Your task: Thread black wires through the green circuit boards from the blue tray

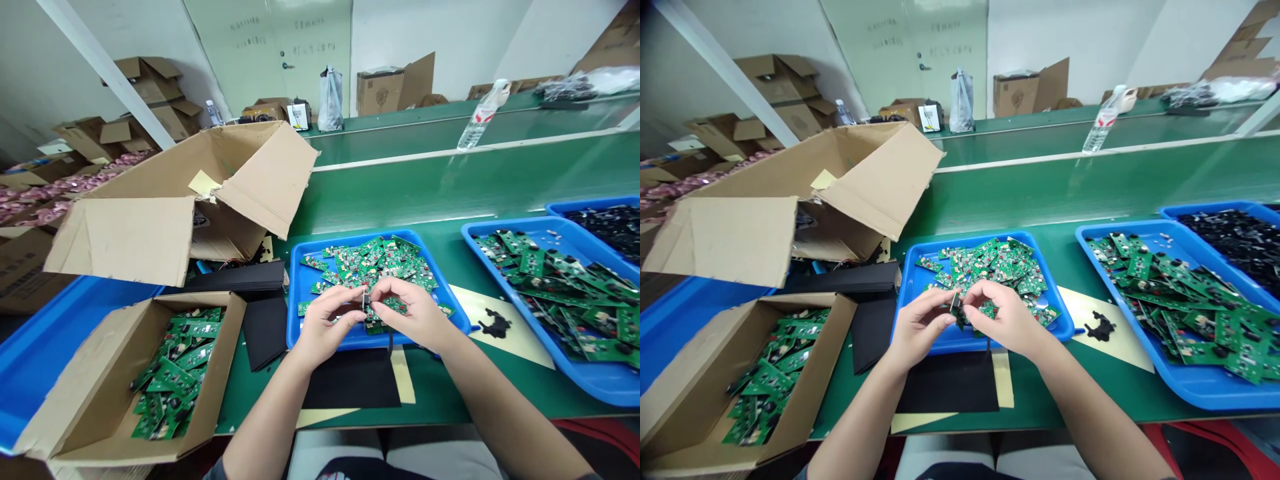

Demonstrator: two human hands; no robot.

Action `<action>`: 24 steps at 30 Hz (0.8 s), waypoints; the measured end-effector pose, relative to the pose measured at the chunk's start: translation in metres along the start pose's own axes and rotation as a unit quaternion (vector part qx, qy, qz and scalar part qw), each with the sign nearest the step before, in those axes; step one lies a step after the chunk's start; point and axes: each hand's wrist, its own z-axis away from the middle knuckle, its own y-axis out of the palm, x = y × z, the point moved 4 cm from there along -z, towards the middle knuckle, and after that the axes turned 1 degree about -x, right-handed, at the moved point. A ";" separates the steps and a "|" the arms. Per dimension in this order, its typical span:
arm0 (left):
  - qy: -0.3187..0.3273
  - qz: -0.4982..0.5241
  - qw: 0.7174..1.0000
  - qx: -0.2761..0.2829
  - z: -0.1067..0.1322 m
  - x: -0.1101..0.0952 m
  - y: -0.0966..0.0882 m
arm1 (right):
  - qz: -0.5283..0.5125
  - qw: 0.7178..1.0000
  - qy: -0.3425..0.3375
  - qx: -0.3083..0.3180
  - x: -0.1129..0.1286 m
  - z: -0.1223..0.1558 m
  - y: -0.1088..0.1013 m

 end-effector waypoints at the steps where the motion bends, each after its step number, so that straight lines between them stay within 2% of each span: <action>1: 0.002 -0.003 1.000 0.002 0.000 0.000 0.000 | 0.012 1.000 -0.016 0.000 0.001 0.000 -0.001; 5: 0.011 -0.022 1.000 0.011 -0.001 -0.003 0.000 | 0.062 0.996 -0.058 -0.021 0.003 0.000 -0.006; 12: -0.021 -0.004 1.000 0.012 -0.002 -0.003 0.001 | 0.114 0.989 -0.053 -0.072 0.004 0.001 -0.011; 15: -0.050 0.033 0.998 -0.013 -0.001 0.002 0.003 | 0.076 0.995 -0.016 -0.067 0.005 0.000 -0.009; 19: -0.096 0.058 0.990 -0.086 0.001 0.011 0.003 | 0.015 0.996 0.052 -0.068 0.002 0.001 -0.005; 22: -0.088 0.050 0.988 -0.117 0.000 0.014 0.002 | -0.072 0.992 0.103 -0.018 -0.001 0.002 0.005; 24: -0.072 0.038 0.990 -0.118 0.000 0.014 0.002 | -0.150 0.980 0.127 0.011 -0.001 0.003 0.011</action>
